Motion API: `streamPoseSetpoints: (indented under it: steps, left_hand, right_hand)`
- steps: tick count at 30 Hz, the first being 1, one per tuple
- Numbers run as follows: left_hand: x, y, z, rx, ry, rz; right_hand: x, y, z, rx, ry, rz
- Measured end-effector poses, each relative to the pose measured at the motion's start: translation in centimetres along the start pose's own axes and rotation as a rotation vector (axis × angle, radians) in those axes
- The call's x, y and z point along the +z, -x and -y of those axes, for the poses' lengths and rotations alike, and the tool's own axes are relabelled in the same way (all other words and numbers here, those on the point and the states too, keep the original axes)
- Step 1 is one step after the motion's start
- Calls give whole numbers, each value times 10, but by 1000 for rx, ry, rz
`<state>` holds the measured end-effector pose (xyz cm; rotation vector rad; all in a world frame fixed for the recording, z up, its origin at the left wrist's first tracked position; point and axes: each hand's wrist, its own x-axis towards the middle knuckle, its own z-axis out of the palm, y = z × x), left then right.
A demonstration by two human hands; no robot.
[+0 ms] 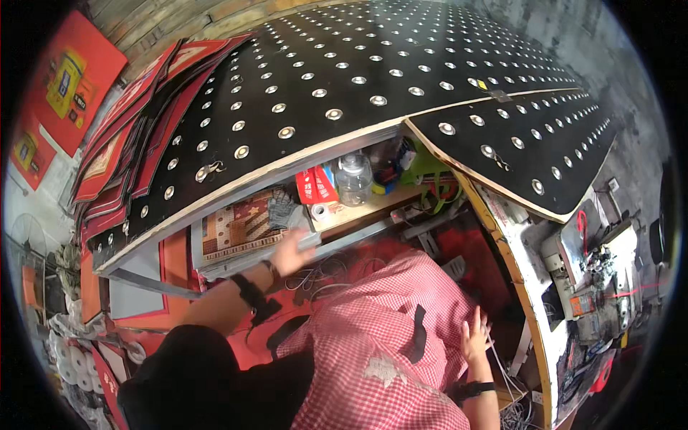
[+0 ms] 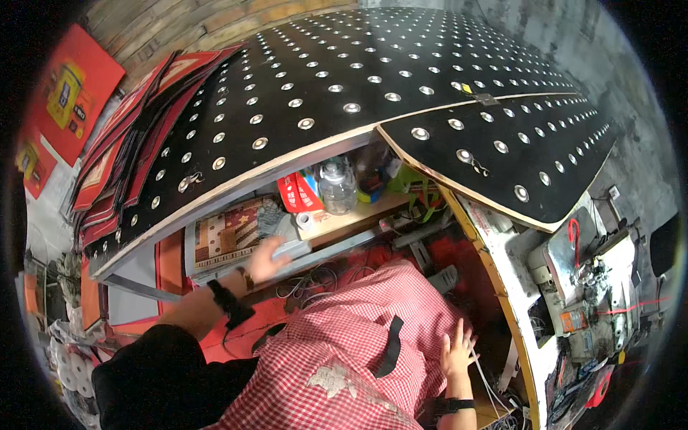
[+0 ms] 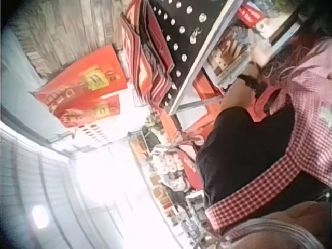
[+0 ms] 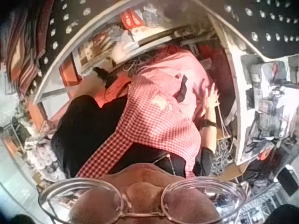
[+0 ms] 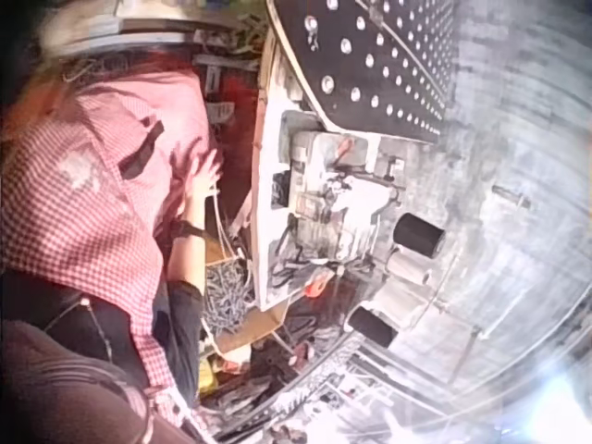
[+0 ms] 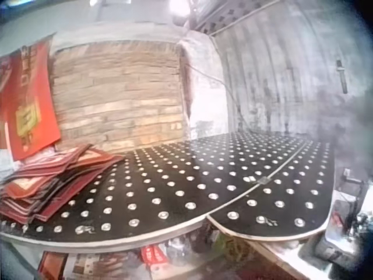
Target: The person picks up a red spool of thread, cuts a length of it with shears, and then threads a sewing machine to sew the edge of a gray mat.
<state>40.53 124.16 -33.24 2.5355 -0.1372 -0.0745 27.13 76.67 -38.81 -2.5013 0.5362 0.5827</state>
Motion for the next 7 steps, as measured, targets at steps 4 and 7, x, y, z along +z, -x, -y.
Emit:
streamPoseSetpoints:
  steps: [4, 7]
  left_hand:
    - [-33, -87, 22, -321, -70, -395]
    - [-41, -157, 67, -322, -113, -302]
  right_hand:
    - [-54, 5, 60, -1, -3, 392]
    - [-73, 11, 89, -108, 54, 410]
